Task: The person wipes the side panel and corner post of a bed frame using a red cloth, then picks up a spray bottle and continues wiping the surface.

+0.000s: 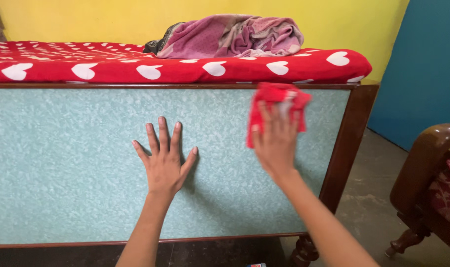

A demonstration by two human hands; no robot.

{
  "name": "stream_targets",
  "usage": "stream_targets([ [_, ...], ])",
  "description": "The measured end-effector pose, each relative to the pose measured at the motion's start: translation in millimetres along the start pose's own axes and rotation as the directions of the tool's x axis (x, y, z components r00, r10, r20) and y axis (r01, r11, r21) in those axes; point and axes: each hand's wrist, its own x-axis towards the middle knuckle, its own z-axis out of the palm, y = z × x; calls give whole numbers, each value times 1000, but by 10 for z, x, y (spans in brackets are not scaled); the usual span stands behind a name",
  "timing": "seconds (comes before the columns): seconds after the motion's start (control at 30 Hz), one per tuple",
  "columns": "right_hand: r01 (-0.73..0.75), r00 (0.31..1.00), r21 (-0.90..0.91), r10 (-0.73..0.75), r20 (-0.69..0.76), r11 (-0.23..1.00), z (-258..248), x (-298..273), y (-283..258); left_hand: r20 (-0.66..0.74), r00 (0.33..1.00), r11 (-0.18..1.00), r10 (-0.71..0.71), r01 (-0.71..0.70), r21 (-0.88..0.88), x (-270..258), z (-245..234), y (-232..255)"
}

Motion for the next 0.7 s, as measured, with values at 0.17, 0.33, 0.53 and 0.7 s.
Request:
stream_targets([
  [0.17, 275, 954, -42, -268, 133, 960, -95, 231, -185, -14, 999, 999, -30, 30, -33, 7, 61, 19],
  [0.33, 334, 936, -200, -299, 185, 921, -345, 106, 572, -25, 1000, 999, -20, 18, -47, 3, 75, 7],
  [0.53, -19, 996, -346, 48, 75, 938, -599, -281, 1197, -13, 1000, 999, -11, 10, -42, 8, 95, -15],
  [0.7, -200, 980, -167, 194, -53, 965, -227, -152, 616, 16, 1000, 1000, -6, 7, -26, 0, 109, -25],
])
